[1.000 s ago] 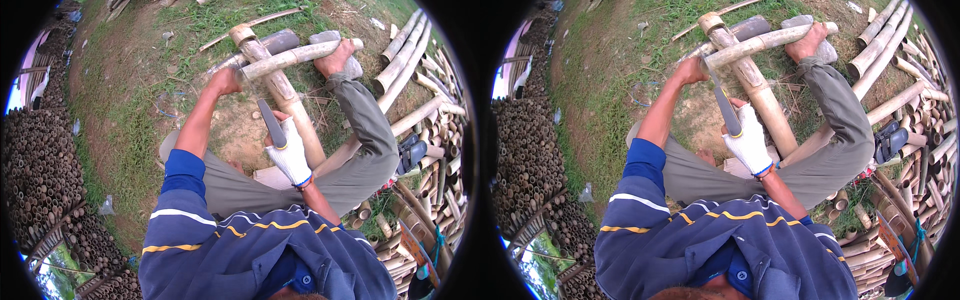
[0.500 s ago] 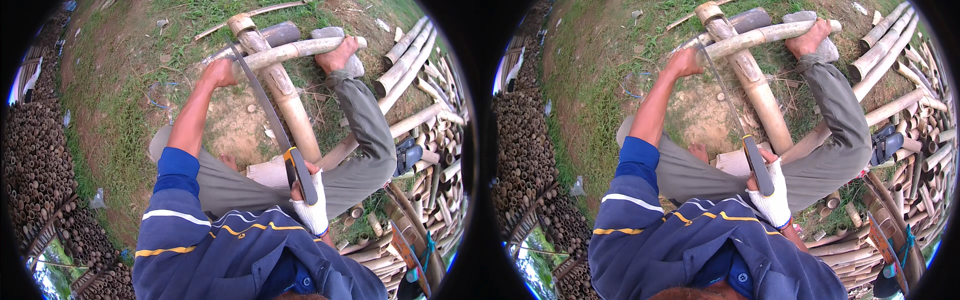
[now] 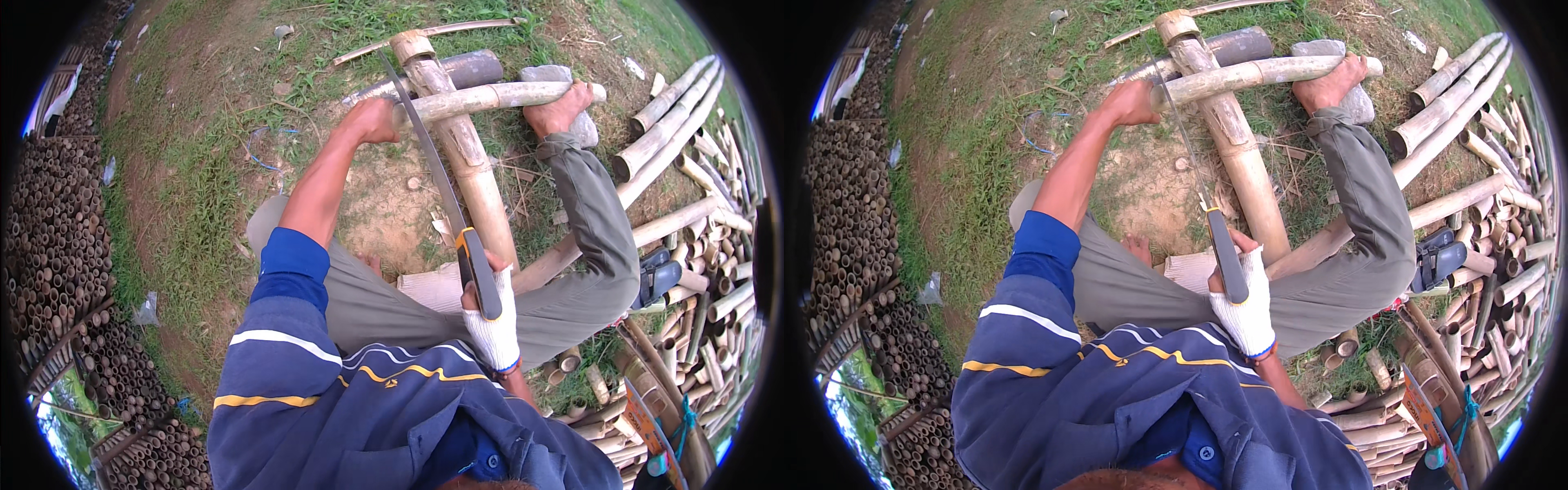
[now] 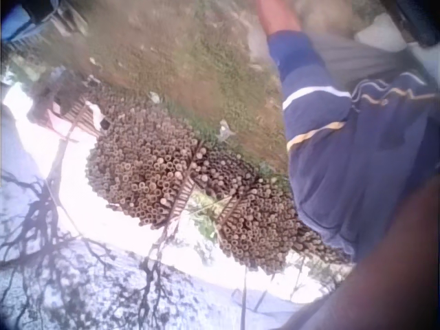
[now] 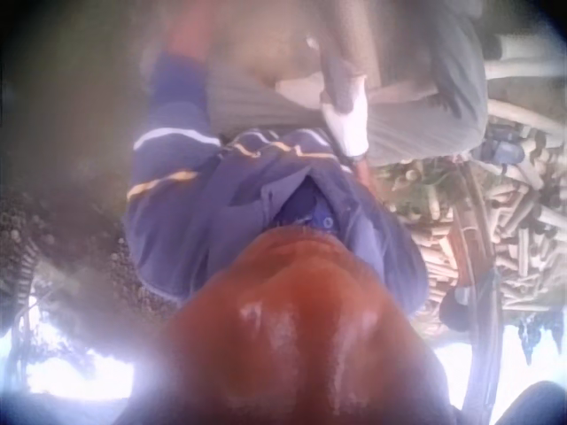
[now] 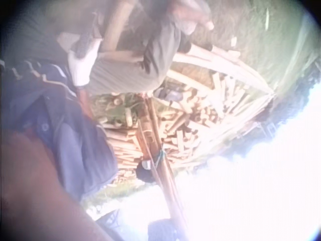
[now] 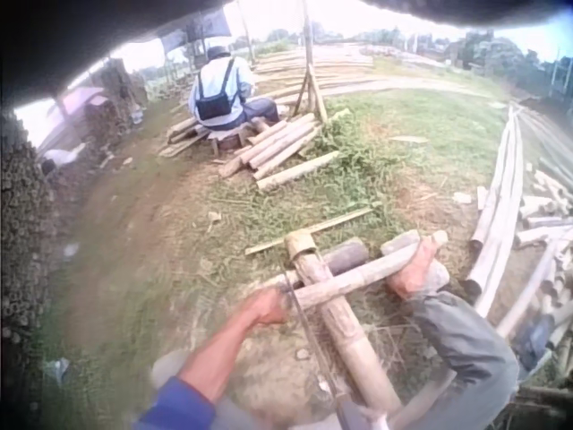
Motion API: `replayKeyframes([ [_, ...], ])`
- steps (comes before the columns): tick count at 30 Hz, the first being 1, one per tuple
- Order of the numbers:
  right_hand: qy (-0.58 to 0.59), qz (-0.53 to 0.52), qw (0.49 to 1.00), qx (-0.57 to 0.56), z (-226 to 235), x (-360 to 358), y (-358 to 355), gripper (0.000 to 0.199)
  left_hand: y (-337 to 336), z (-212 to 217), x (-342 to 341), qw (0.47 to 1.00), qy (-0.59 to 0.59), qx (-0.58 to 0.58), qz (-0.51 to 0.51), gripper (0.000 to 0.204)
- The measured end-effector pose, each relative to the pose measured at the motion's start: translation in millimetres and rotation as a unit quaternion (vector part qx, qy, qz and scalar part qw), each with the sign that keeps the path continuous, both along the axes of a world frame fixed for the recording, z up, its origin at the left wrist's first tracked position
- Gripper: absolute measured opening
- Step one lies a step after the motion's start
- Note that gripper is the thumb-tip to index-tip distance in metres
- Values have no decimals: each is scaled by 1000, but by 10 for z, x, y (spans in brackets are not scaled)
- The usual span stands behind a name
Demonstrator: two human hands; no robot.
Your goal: The person sits on the ground and uses a hand saw to cut a bamboo pole that is braced between their legs. They repeatedly saw through the pole, reposition it, and continue cutting to produce shorter segments.
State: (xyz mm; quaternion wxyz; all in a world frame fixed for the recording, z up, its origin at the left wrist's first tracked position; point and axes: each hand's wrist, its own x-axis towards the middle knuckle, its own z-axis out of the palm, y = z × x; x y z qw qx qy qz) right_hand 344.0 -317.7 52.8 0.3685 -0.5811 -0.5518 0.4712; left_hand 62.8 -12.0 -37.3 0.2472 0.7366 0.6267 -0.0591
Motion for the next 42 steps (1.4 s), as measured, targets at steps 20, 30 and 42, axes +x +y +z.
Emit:
replayKeyframes([
  [20,-73,16,997,19,-111,179,-485,51,-23,15,-8,999,-34,-33,-21,41],
  [30,68,1,997,44,-252,-756,1572,52,53,93,62,999,-25,-22,-10,52],
  [42,-14,-7,1000,21,119,14,-83,54,54,-175,-44,999,-33,-5,6,52],
])
